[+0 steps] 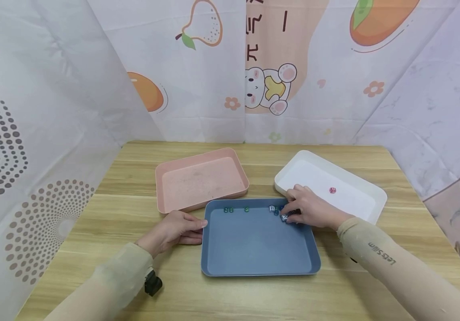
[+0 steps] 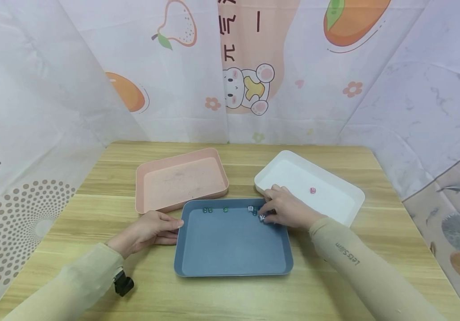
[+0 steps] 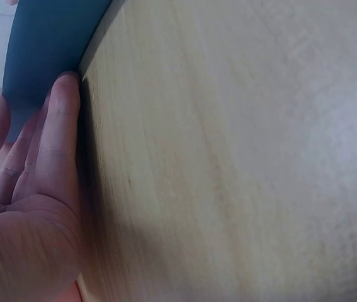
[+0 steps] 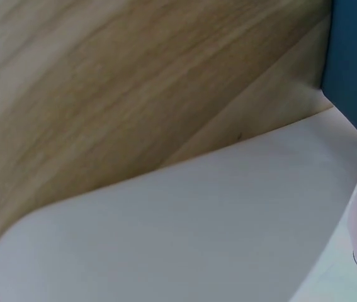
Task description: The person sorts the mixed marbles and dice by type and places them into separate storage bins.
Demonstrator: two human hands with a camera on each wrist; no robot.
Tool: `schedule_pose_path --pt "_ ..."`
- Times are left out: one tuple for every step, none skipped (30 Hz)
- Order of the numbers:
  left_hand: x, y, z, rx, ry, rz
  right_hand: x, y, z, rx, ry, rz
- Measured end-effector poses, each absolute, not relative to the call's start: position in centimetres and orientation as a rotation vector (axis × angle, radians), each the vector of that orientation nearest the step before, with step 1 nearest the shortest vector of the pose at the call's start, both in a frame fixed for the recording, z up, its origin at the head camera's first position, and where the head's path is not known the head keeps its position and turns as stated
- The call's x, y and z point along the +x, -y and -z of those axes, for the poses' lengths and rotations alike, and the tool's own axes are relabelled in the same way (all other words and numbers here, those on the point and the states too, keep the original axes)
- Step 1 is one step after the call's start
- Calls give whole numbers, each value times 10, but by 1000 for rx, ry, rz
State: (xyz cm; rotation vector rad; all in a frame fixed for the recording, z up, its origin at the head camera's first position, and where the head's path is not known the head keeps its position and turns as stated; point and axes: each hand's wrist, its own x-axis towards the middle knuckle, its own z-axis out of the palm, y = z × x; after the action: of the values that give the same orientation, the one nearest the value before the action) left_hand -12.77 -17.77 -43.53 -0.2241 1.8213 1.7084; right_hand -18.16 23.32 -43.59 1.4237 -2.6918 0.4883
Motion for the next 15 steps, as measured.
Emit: schedule_pose_path --pt "-128 178 435 -225 -1822 -1707 -181 -234 435 1420 2693 -488" --pt "-128 178 435 -225 -1823 -1704 -181 -234 435 1417 2690 -491" --pt "-128 178 435 -226 -1824 -1703 -181 -235 434 1417 2676 -497" --pt "-128 178 435 -226 -1825 -1702 -182 -236 434 1418 2656 -502" --pt "-128 178 435 -226 -1826 -1701 -183 -237 434 1420 2632 -508" --pt "-128 178 435 -228 -1826 -1700 -183 -237 434 1421 2608 -514" --pt "-128 178 435 -230 -1826 -1700 -184 -238 433 1423 2580 -518" --pt "-127 178 435 -230 -1826 -1700 -185 -240 433 1424 2552 -519" --pt "-127 178 435 -231 -1826 -1701 -186 -241 433 1425 2525 -517" --pt "-127 178 435 -231 -1826 -1701 -187 -242 432 1424 2506 -518" --pt "-127 178 434 -231 -1825 -1702 -188 -243 432 1421 2492 -522" --pt "-127 178 434 -231 -1824 -1702 -189 -244 431 1414 2490 -527" --pt "-127 178 434 -229 -1825 -1703 -190 -245 430 1407 2491 -533" --pt "-127 178 434 -228 -1825 -1702 -190 -246 428 1397 2502 -541" --pt "-127 178 434 -227 -1825 -1702 -190 -247 426 1383 2522 -551"
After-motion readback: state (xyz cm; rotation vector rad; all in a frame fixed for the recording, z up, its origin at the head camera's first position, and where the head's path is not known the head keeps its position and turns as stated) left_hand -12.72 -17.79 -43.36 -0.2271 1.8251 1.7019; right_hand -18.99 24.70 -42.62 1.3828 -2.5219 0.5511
